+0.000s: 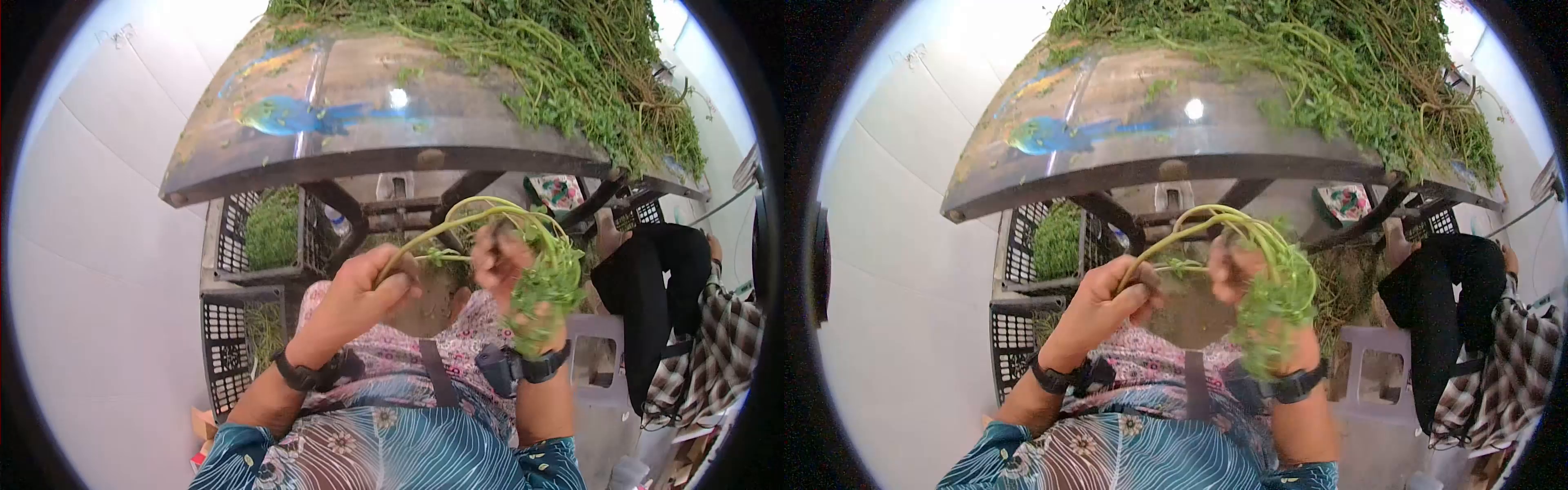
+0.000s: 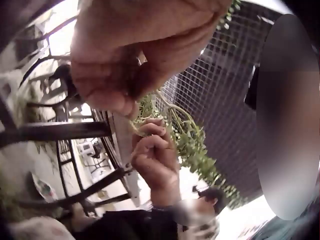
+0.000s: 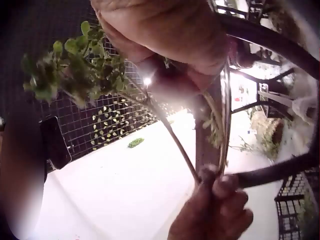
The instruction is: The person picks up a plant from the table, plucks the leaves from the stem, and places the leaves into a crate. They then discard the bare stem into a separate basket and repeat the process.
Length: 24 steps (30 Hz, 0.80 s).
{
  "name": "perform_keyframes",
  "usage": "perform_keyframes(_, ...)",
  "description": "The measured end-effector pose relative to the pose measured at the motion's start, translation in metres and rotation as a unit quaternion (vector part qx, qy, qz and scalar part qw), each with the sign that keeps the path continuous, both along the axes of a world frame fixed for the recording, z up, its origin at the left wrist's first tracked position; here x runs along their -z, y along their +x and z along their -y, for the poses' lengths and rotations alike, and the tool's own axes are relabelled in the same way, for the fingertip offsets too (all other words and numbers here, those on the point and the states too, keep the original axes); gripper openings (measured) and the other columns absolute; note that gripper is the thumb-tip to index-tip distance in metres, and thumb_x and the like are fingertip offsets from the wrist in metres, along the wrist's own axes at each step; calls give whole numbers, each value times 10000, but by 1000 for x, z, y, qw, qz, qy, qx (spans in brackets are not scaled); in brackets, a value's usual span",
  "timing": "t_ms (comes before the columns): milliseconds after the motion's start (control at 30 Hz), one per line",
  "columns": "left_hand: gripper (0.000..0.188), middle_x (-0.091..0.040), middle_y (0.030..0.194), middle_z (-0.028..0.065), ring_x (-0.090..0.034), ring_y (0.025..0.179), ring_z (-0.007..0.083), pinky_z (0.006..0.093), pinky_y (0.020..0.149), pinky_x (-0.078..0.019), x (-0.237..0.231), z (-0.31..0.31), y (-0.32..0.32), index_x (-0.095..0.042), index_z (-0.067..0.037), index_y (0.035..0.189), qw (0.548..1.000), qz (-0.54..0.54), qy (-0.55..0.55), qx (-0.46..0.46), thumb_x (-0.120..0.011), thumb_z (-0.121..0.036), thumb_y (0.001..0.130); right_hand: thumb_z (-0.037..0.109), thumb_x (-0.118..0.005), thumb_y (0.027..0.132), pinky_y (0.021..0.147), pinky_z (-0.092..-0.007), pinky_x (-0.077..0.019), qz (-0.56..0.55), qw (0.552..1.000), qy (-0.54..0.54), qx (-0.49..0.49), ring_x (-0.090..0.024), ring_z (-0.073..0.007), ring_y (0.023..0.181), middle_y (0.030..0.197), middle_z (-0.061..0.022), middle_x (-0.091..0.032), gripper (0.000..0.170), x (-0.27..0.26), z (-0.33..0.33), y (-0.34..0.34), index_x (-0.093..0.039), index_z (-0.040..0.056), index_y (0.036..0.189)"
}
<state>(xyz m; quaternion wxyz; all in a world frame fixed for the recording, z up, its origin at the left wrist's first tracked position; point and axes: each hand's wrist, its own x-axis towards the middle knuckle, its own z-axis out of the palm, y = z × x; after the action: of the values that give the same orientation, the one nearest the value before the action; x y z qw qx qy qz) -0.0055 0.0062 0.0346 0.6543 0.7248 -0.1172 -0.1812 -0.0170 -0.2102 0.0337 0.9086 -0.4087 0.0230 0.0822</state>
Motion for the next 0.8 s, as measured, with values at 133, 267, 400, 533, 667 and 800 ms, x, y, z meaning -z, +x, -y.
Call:
perform_keyframes(133, 116, -599, 775, 31, -549, 652, 79, 225, 541, -453, 17, 2, -2, -569, -7, 905, 987, 93, 104, 75, -522, -58, 812, 108, -588, 836, 484, -197, -360, -68, 991, 101, -46, -457, -102, 671, 817, -25, -532, 184, 22, -5, -9, -525, 67, 1004)
perform_keyframes(267, 139, -599, 741, 56, -562, 622, 105, 232, 523, -457, 19, -1, -5, -575, 4, 869, 975, -157, -56, 145, -487, -94, 827, 128, -587, 840, 504, -202, -423, -68, 970, 225, -58, -473, -121, 771, 902, -62, -514, 266, 48, 10, -13, -496, 22, 1066)
perform_keyframes(400, 201, -584, 679, 65, -538, 540, 123, 237, 503, -446, 35, -9, -7, -570, 6, 857, 946, -254, -167, 111, -475, -170, 877, 241, -487, 893, 677, -227, -504, 49, 958, -252, 125, -587, -168, 893, 1061, -123, -583, 365, 52, 43, -24, -496, 21, 1185)
perform_keyframes(533, 217, -577, 668, 59, -528, 529, 127, 246, 495, -442, 47, -6, -7, -576, -4, 873, 927, -299, -216, 68, -489, -203, 892, 144, -554, 846, 636, -286, -520, -76, 989, 38, 123, -582, -231, 829, 1000, -146, -583, 334, 100, 61, -11, -503, -30, 1126)
perform_keyframes(667, 205, -575, 666, 53, -534, 529, 127, 248, 491, -451, 53, -16, 0, -579, -11, 884, 927, -287, -240, 30, -476, -187, 895, 113, -534, 865, 625, -266, -490, -140, 956, 59, 251, -562, -188, 796, 925, -95, -585, 226, 153, 86, 3, -530, 10, 1066)
perform_keyframes(800, 205, -578, 681, 45, -533, 528, 113, 230, 472, -453, 48, -23, 5, -582, -16, 882, 946, -261, -192, -1, -467, -185, 898, 96, -510, 873, 600, -260, -444, -108, 934, 30, 339, -508, -136, 686, 840, -61, -546, 138, 152, 126, -9, -517, 28, 992)
